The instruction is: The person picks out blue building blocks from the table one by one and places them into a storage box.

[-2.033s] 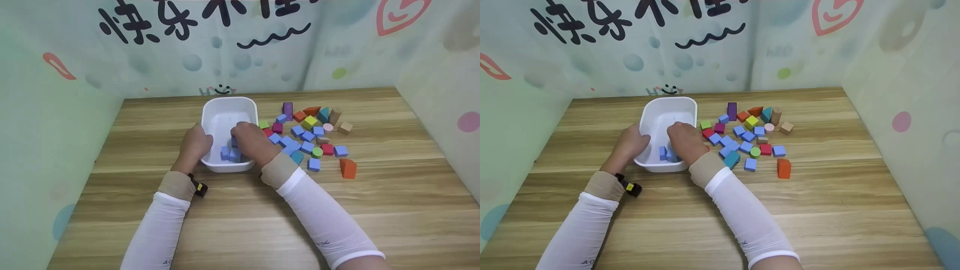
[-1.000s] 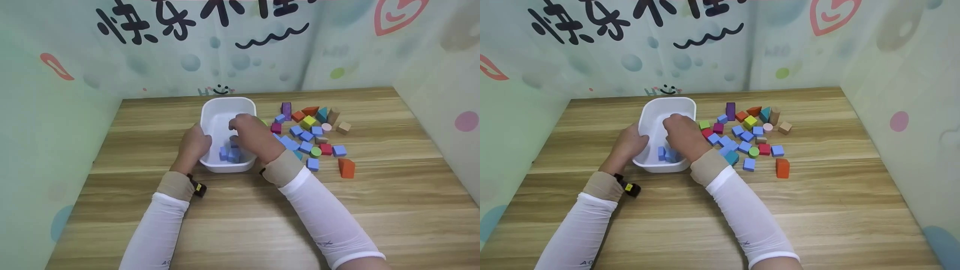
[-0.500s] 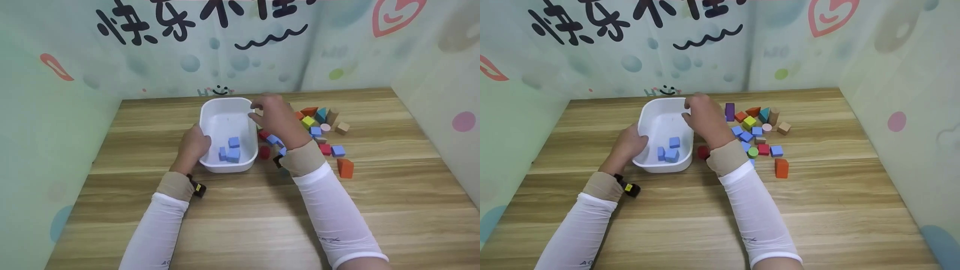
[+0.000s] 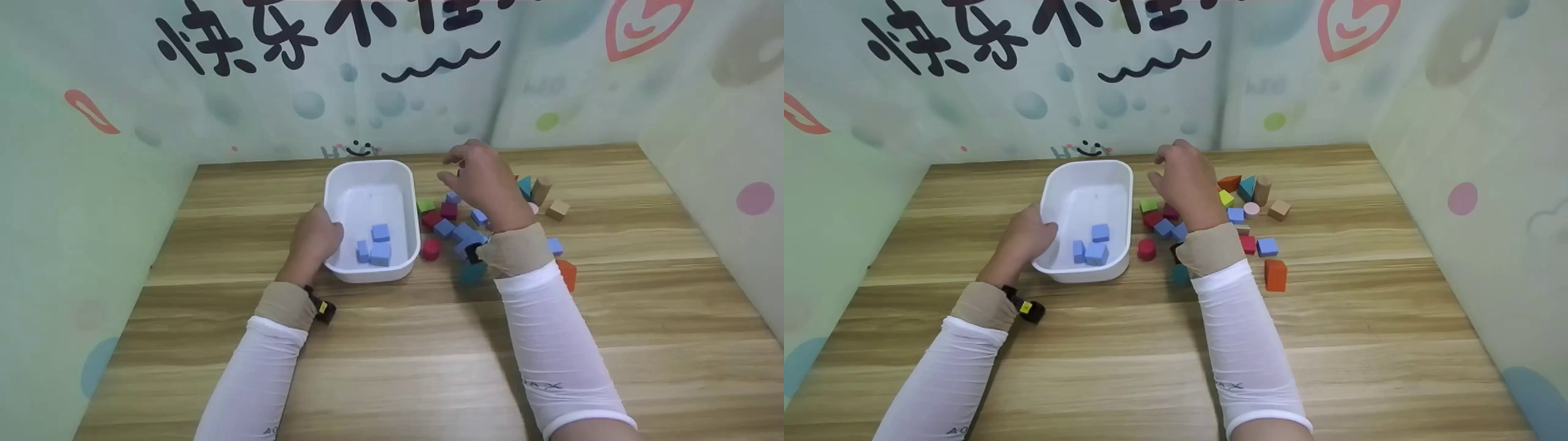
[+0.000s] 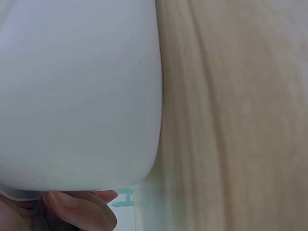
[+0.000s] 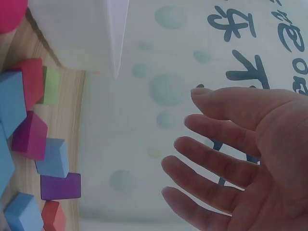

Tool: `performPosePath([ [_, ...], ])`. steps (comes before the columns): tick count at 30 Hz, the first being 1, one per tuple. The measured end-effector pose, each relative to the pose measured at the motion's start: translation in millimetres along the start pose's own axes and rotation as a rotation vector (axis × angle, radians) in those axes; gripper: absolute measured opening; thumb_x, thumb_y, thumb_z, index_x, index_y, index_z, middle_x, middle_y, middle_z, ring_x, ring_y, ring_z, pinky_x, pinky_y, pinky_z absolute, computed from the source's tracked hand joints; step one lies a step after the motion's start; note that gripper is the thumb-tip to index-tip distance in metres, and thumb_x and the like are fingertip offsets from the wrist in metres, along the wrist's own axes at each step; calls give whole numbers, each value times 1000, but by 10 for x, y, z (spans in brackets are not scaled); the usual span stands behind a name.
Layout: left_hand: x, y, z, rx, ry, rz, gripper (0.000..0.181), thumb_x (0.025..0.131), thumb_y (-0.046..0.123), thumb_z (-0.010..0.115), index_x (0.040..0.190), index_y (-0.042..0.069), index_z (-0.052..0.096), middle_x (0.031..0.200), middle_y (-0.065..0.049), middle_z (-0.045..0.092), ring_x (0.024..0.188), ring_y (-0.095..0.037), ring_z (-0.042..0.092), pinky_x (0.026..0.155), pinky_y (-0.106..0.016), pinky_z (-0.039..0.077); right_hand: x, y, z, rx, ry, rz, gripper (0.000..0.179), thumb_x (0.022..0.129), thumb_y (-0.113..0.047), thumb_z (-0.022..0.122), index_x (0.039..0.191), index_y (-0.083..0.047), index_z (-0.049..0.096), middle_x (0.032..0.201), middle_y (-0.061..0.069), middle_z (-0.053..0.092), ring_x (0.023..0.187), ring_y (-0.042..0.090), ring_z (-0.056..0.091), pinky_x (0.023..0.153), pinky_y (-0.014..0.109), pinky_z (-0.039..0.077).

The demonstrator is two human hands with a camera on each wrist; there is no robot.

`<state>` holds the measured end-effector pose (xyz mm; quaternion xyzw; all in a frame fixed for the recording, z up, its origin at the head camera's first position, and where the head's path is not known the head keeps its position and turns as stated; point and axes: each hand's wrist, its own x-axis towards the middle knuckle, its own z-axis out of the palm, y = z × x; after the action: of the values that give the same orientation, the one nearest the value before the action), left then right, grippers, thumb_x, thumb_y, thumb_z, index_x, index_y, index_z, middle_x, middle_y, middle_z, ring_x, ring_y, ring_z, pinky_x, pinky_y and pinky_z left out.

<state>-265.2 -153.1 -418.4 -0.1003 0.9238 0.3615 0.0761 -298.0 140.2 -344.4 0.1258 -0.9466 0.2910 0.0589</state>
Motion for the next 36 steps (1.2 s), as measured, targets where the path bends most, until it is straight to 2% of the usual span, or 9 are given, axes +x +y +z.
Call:
performPosePath([
  [7,9,6,2,11,-10,-13,64,106,15,44,165,-4,27,152,-29,52,121,-38,65,93,-45,64,37,179,40,1,-7,55,33,100,-21,74,127,-2,74,127,17,67,111,33,65,99,47,60],
  [15,15,0,3,12,-7,-18,62,106,16,45,163,-5,31,147,-30,56,118,-38,67,91,-45,64,79,302,112,-3,-21,74,34,100,-19,73,129,0,72,131,20,68,115,36,63,101,52,58],
  [18,12,-8,-1,15,-5,-10,62,106,16,44,162,-6,31,146,-30,56,117,-38,67,90,-44,65,96,321,146,-13,-48,92,34,101,-19,72,129,0,72,128,20,68,114,35,63,100,52,57],
  [23,16,-14,1,26,-7,-5,61,106,16,44,160,-8,33,141,-29,58,116,-36,68,90,-44,64,116,329,202,-28,-144,172,37,103,-21,67,135,-2,69,127,17,67,108,34,62,97,50,59],
  [28,21,-7,6,32,-3,-7,61,106,16,45,161,-8,32,143,-29,58,117,-36,67,90,-43,65,109,338,249,-17,-219,243,44,103,-23,68,142,-4,64,136,16,61,114,35,60,101,52,59],
  [36,8,5,-9,28,-7,-14,62,106,16,45,162,-7,31,144,-29,57,115,-36,69,86,-42,66,88,361,291,-71,-293,209,49,103,-27,70,147,-7,62,151,18,50,123,36,57,110,59,53],
])
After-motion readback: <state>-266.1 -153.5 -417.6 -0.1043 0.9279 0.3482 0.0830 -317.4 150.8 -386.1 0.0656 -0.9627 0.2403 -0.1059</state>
